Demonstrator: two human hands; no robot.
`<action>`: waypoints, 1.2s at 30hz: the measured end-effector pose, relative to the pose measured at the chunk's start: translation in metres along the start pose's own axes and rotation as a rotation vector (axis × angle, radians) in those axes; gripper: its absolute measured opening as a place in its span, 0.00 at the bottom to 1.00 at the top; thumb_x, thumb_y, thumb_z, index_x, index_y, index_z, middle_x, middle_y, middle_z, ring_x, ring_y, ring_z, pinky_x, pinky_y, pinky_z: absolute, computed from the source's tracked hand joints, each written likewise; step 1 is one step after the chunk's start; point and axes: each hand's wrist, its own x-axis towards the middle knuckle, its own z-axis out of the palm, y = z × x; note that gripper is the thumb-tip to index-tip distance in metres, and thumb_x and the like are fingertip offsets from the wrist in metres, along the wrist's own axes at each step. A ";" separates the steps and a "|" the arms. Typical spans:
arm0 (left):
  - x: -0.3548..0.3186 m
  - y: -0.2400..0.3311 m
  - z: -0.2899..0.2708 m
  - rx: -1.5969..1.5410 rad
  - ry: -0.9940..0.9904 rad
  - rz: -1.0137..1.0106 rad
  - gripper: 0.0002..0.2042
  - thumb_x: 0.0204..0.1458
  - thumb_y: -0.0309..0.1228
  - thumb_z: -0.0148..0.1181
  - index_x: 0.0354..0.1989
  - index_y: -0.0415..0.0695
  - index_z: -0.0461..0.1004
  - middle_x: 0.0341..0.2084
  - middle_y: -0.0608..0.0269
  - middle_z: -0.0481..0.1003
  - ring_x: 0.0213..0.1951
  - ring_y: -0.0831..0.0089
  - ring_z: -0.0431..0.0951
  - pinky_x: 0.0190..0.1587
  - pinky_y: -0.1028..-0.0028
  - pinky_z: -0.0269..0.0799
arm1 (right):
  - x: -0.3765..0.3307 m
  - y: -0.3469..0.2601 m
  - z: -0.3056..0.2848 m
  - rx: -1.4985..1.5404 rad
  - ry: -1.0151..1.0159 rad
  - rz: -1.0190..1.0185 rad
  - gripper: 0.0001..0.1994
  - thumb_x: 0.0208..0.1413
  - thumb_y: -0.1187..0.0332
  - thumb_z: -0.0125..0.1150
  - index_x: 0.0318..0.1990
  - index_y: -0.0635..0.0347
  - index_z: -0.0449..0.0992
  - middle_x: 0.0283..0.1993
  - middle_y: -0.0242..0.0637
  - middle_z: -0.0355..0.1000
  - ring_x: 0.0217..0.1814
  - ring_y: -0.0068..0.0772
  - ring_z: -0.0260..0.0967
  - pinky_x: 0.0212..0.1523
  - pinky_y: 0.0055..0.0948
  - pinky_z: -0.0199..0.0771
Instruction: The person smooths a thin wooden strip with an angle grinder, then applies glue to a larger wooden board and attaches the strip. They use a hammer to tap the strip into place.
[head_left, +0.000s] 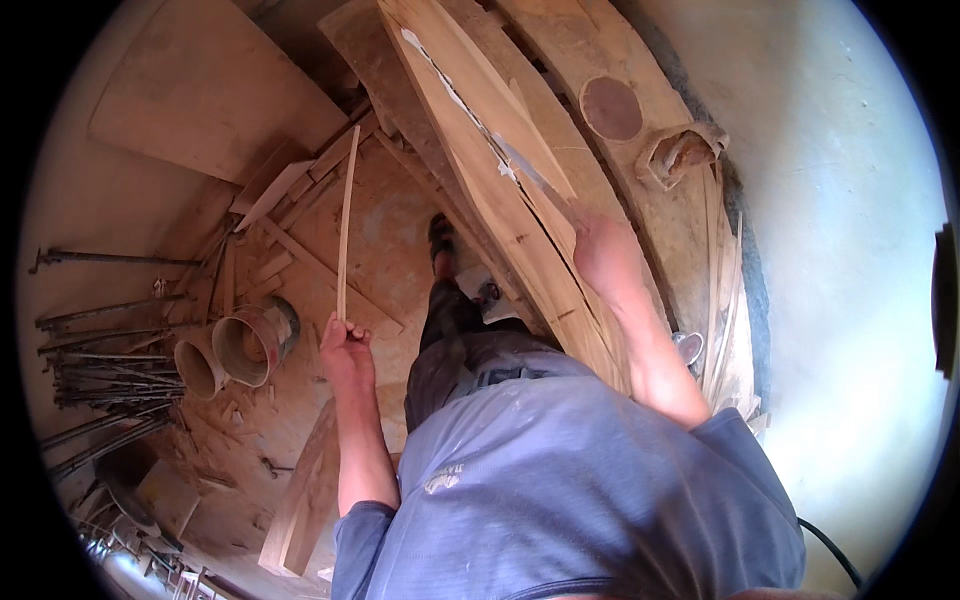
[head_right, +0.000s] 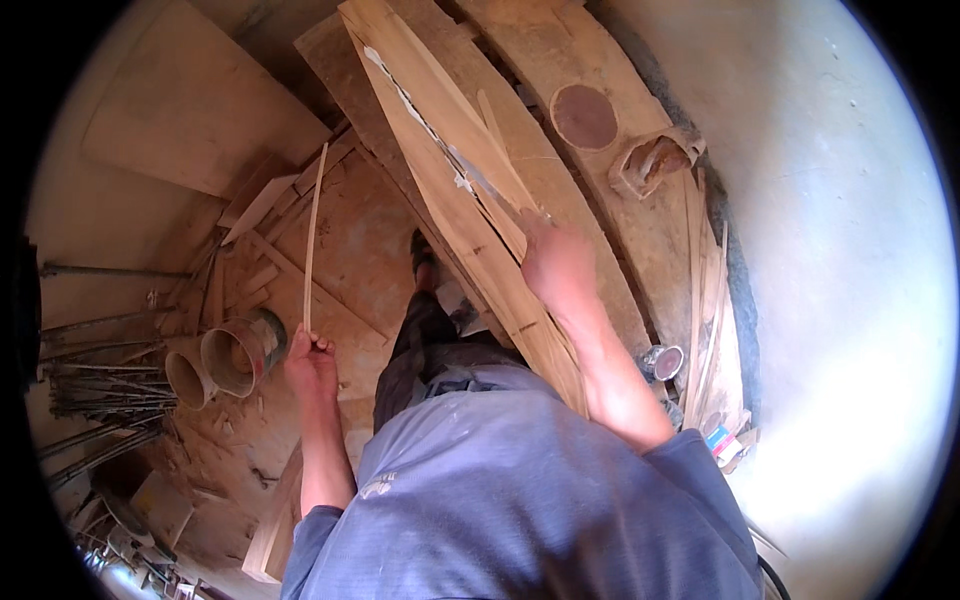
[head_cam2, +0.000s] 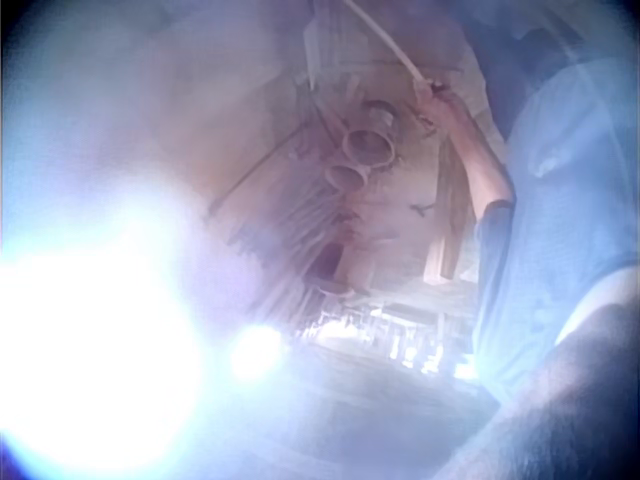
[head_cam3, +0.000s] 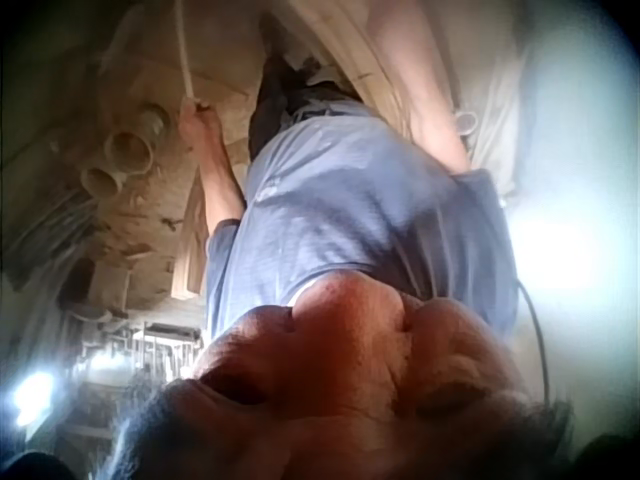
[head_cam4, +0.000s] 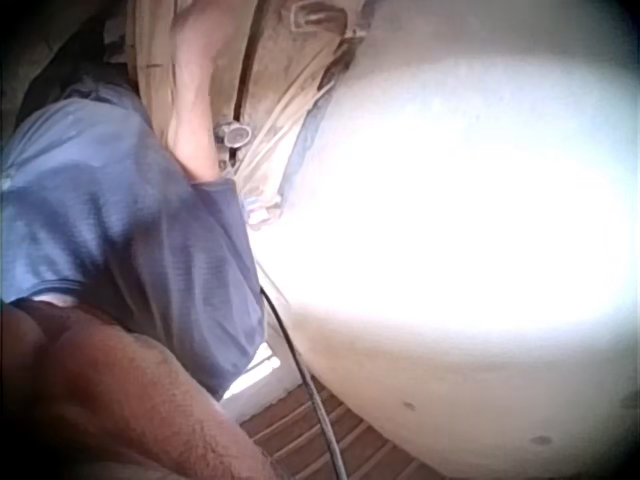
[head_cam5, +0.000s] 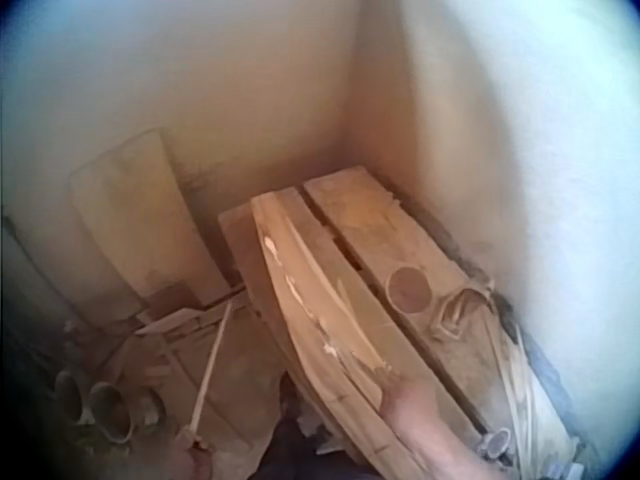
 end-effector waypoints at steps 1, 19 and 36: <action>-0.001 -0.001 0.000 0.002 0.003 0.003 0.17 0.64 0.26 0.55 0.60 0.37 0.67 0.30 0.61 0.73 0.31 0.69 0.71 0.39 0.66 0.70 | 0.000 -0.002 0.000 -0.023 -0.024 0.012 0.24 0.57 0.71 0.53 0.63 0.48 0.73 0.38 0.53 0.79 0.42 0.60 0.77 0.41 0.55 0.76; 0.010 -0.007 -0.030 0.023 -0.081 0.015 0.11 0.62 0.23 0.56 0.52 0.40 0.70 0.28 0.66 0.71 0.29 0.73 0.68 0.37 0.70 0.67 | -0.050 0.113 -0.037 0.500 0.163 0.544 0.18 0.61 0.66 0.55 0.57 0.50 0.81 0.46 0.51 0.80 0.52 0.54 0.78 0.51 0.45 0.77; -0.008 0.011 -0.002 0.125 -0.133 0.055 0.10 0.62 0.26 0.59 0.50 0.40 0.71 0.30 0.65 0.72 0.31 0.72 0.70 0.38 0.70 0.68 | 0.070 0.221 -0.029 -0.408 -0.275 0.437 0.14 0.58 0.71 0.52 0.46 0.63 0.82 0.49 0.52 0.80 0.53 0.51 0.79 0.49 0.47 0.80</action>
